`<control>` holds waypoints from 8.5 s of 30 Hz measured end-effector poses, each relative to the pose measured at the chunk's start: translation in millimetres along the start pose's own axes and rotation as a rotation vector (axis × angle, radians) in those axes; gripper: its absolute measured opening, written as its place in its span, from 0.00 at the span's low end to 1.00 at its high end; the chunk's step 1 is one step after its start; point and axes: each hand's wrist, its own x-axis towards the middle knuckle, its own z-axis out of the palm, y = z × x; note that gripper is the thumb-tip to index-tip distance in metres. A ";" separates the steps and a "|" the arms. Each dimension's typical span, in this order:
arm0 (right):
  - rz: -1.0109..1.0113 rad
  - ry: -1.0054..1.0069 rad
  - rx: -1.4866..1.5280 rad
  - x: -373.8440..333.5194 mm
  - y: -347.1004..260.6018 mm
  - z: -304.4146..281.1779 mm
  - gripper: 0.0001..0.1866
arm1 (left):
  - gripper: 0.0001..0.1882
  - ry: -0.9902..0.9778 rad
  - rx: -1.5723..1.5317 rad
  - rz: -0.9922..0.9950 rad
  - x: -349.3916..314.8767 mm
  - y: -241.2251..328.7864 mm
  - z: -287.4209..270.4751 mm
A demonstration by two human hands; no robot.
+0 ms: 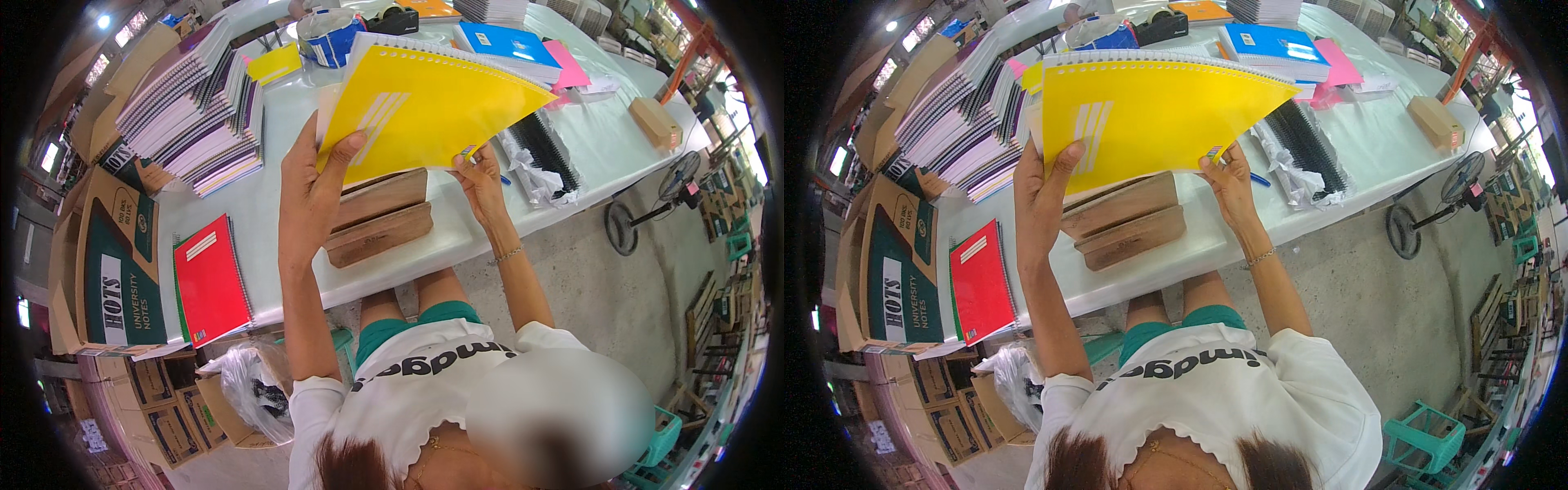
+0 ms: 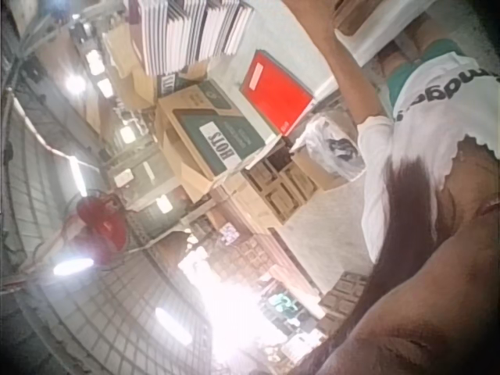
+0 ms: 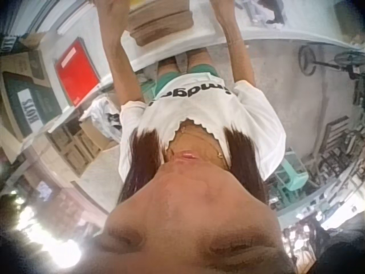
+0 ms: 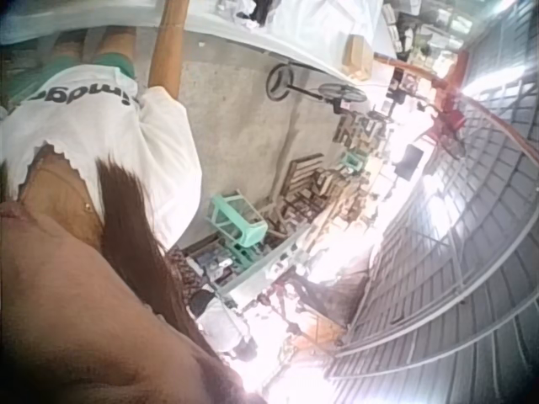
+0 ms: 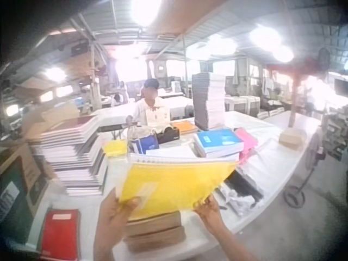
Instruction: The person places notebooks into a wooden jig, inserts a spiral coil through the holes, and uses a handheld tool to crimp the ends of the wire.
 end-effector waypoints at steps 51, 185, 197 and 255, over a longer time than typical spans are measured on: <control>-0.130 0.166 -2.040 166.6 -43.3 -169.3 0.08 | 0.30 0.722 0.309 -0.035 -62.9 -88.8 -71.0; 0.502 -1.074 -0.726 80.6 -112.0 90.2 0.29 | 0.22 0.352 0.952 0.097 -39.8 -43.2 13.2; 0.614 -1.166 -0.957 77.5 -76.1 69.6 0.29 | 0.22 0.302 0.989 0.085 -40.4 -40.6 4.3; 0.295 -1.202 -1.682 114.3 -62.4 107.8 0.28 | 0.22 0.299 0.992 0.135 -41.8 -48.9 -26.1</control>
